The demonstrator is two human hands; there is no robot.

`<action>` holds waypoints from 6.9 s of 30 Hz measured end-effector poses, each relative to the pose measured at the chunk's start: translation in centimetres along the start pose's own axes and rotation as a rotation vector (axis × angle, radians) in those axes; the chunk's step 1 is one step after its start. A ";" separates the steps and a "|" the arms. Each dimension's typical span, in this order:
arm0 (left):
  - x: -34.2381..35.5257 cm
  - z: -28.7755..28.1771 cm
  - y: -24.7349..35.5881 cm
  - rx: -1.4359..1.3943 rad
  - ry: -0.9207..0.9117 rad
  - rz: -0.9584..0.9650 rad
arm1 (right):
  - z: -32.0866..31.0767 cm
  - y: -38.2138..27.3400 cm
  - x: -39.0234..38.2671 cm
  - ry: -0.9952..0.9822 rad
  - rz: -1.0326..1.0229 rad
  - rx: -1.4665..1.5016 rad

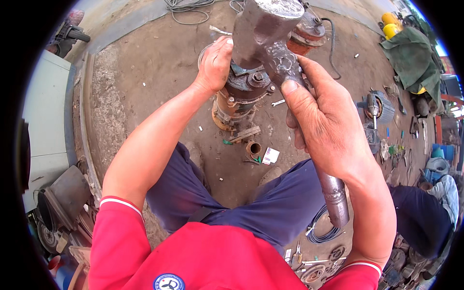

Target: The person sits on the ground and works on a cylindrical motor assembly. They use a hammer to strike the top of the motor and a large adjustable wrench to tighten or loosen bolts on the assembly. The person repeatedly switches between the hammer and the wrench throughout the process.

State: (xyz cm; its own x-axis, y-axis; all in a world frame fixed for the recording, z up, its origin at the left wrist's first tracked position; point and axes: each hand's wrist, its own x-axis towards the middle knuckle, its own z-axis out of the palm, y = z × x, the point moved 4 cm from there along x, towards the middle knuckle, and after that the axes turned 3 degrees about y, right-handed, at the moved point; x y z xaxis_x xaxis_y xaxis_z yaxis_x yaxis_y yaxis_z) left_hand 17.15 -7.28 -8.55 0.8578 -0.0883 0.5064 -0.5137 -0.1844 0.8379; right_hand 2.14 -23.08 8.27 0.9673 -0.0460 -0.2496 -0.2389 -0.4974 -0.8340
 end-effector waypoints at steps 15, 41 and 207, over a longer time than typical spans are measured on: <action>0.2 0.0 -0.3 -0.040 -0.013 -0.027 | -1.1 0.4 0.5 0.129 -0.132 -0.016; 0.9 1.0 -0.3 -0.197 -0.014 -0.005 | -2.3 5.8 1.5 0.004 -0.129 0.080; -25.3 15.6 -6.4 0.198 -0.510 -0.486 | 5.9 12.0 5.3 -0.256 0.413 0.832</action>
State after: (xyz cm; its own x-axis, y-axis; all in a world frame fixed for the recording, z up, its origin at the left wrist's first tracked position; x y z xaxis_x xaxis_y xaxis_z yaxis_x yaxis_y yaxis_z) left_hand -0.93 -19.10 -29.85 0.9153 -0.3872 -0.1111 -0.1012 -0.4880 0.8670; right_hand 3.90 -24.17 -6.01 0.7689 0.1600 -0.6190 -0.6358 0.2940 -0.7137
